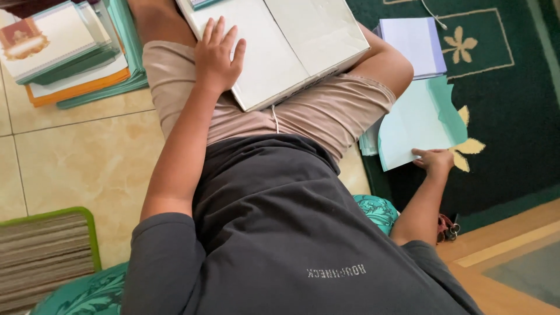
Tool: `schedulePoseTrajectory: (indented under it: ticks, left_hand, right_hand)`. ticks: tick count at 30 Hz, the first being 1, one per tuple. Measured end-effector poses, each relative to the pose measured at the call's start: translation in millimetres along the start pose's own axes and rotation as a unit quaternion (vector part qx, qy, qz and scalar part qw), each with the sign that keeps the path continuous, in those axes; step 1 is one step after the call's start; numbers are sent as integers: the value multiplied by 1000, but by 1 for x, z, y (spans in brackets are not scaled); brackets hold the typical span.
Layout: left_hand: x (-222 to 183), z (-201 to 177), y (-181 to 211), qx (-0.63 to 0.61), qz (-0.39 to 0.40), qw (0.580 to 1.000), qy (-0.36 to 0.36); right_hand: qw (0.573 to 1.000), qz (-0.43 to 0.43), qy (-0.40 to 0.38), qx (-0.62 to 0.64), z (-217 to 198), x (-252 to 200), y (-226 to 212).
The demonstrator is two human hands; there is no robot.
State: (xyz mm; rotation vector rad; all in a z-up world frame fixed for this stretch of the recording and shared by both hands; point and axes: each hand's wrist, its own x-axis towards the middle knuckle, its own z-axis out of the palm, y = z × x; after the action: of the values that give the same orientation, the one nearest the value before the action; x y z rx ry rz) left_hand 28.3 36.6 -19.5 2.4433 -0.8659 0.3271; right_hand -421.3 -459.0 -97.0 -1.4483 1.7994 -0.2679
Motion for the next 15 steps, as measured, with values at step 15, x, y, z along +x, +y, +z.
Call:
schedulePoseTrajectory:
  ticks: [15]
  left_hand:
    - [0,4,-4,4,19,1000,21]
  right_hand:
    - [992,-7,-35,-123,-15,-47,-49]
